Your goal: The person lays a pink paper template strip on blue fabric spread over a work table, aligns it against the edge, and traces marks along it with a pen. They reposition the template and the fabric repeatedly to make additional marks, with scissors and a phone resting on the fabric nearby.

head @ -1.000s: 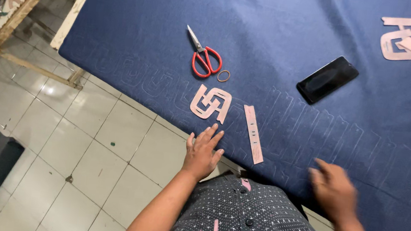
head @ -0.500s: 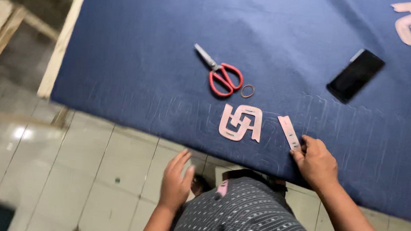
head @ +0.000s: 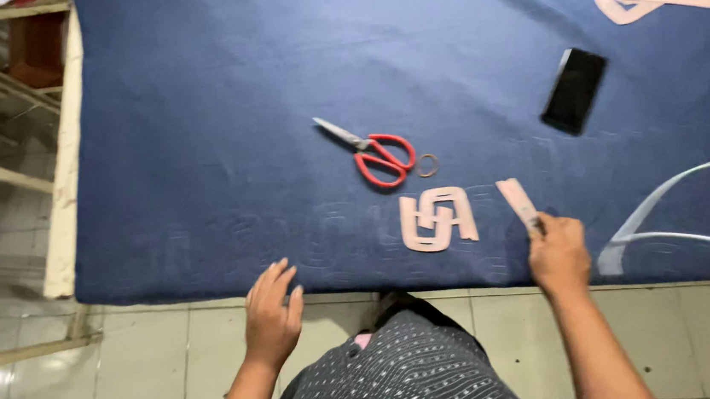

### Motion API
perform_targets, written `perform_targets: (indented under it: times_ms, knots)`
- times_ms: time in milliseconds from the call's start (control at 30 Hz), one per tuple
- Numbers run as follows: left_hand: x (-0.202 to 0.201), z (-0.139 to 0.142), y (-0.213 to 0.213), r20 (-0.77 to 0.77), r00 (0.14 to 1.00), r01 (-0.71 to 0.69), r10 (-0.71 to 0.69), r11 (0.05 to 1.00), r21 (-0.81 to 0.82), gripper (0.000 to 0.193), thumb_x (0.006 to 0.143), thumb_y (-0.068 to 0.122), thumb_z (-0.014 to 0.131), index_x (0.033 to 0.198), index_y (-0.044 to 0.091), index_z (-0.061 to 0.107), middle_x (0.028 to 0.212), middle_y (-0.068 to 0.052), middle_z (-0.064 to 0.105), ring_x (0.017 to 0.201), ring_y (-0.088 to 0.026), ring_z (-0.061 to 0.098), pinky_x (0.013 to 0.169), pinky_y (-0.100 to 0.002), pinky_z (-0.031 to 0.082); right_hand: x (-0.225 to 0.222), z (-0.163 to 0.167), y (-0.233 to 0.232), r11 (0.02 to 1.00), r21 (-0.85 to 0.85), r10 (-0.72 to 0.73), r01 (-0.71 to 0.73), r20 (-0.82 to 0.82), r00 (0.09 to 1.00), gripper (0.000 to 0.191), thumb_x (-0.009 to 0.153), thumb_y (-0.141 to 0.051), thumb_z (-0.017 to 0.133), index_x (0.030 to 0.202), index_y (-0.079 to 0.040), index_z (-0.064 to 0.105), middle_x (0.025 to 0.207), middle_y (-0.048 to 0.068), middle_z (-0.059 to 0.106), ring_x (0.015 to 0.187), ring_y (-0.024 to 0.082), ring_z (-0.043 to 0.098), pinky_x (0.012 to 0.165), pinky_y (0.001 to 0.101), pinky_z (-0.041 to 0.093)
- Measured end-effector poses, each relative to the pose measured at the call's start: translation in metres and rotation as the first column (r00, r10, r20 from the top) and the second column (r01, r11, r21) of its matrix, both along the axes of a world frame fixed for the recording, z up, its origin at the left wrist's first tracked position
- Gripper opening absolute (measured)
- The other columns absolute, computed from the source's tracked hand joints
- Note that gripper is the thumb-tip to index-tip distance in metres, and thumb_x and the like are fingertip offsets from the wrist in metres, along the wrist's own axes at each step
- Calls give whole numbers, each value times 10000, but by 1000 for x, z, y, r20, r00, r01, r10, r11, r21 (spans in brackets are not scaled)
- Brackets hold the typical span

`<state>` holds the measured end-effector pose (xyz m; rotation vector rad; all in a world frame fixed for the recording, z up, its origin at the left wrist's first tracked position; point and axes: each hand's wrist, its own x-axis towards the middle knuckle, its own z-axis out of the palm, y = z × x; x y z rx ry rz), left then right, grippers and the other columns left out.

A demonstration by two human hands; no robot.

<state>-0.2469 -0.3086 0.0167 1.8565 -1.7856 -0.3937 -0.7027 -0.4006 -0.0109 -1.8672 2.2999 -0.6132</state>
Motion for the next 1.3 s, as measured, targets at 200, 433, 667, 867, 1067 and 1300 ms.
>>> perform_targets:
  times_ms: [200,433,667,867,1067,1300]
  knots:
    - [39,3,-20,108,994,6,-9,1000,29,422,924,198,642,1316,43,635,1494,-133,534,1389,-338,483,1178,-508,318,-18,24,-28,881,469,-125,55,119,985,455,865,-339,756,1225,-62,728,1103,197,763,991,359,729,882,446,556]
    - [81,23,5,90,990,89,-105,982,169,388,891,188,658,1269,102,667,1478,-75,551,1363,-288,510,1151,-497,327,133,17,-57,867,352,76,-353,606,792,336,853,-318,718,1069,-67,775,919,98,733,737,266,713,657,423,574]
    - [95,29,1,98,994,31,-49,984,176,380,915,207,664,1284,121,658,1479,-50,557,1357,-278,517,1144,-471,354,243,27,-74,643,481,329,-595,529,783,334,882,-375,714,1020,-77,779,875,133,775,761,270,739,720,398,568]
    - [164,33,-21,232,973,-52,7,980,191,480,947,272,651,1413,173,594,1580,-51,457,1474,-282,389,1202,-557,245,248,42,-71,789,475,139,-390,480,866,439,851,-368,785,1120,-30,707,892,148,769,781,251,758,724,375,581]
    - [234,26,-70,300,954,-67,10,982,178,509,953,290,649,1448,221,557,1598,-14,434,1490,-246,370,1205,-585,225,261,48,-65,852,434,43,-292,497,867,316,985,-284,703,1179,-36,730,970,127,775,848,214,747,776,337,562]
    - [334,14,-133,264,950,139,-167,983,122,511,953,297,664,1448,215,565,1597,-9,447,1493,-242,376,1209,-547,218,387,41,-82,872,311,185,-378,507,842,394,948,-245,703,1284,-42,686,1105,154,762,1000,225,740,850,333,550]
